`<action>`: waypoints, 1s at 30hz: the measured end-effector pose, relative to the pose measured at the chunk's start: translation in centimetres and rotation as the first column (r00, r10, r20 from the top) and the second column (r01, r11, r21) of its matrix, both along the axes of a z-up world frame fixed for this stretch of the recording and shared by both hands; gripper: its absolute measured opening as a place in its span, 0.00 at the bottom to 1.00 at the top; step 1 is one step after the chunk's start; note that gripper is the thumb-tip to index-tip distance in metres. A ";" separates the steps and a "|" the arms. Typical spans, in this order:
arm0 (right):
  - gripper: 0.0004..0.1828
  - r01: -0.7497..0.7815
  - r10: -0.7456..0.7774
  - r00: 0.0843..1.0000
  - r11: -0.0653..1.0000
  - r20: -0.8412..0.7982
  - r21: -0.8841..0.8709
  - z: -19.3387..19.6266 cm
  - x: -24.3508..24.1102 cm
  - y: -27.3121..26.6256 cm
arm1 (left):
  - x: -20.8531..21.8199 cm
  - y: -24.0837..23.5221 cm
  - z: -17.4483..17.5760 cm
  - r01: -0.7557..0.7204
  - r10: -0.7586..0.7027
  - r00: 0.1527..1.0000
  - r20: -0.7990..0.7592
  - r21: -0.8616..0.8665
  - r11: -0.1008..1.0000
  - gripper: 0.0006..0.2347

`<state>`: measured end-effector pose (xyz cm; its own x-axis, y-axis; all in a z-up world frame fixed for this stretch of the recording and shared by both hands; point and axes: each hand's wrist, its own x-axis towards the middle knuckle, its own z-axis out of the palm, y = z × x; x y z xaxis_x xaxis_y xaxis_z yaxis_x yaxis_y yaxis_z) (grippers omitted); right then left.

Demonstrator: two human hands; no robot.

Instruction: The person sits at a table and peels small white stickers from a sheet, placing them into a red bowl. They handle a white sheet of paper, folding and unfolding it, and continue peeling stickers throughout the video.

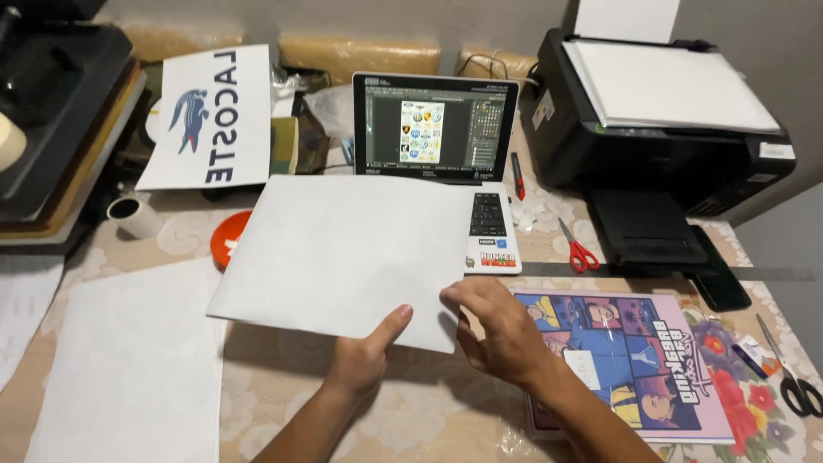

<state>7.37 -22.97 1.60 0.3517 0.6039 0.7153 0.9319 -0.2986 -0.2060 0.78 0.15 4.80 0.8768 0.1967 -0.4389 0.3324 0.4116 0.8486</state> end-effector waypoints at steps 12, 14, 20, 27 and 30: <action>0.38 -0.003 0.003 1.000 1.000 0.023 -0.017 -1.1 -0.1 -0.1 | -0.4 0.2 -1.8 0.024 -0.036 0.994 0.100 0.121 0.992 0.22; 0.39 0.014 -0.013 1.000 1.000 0.019 -0.015 -0.9 0.1 -0.1 | -0.1 0.1 -0.8 0.030 -0.033 0.999 0.030 0.113 0.993 0.21; 0.36 0.012 -0.012 1.000 1.000 0.007 -0.001 -0.9 -0.3 0.2 | -0.4 0.3 -1.3 0.018 -0.020 0.999 0.044 0.060 0.998 0.20; 0.38 -0.012 0.013 0.999 1.000 -0.034 0.018 -2.3 0.5 -0.8 | 0.4 -0.7 -4.4 -0.070 0.071 0.980 0.184 -0.011 0.997 0.26; 0.36 0.075 -0.078 0.997 0.986 0.015 0.148 -0.1 -0.9 1.2 | 0.2 -0.2 -8.2 0.053 -0.071 0.817 0.572 0.048 0.997 0.26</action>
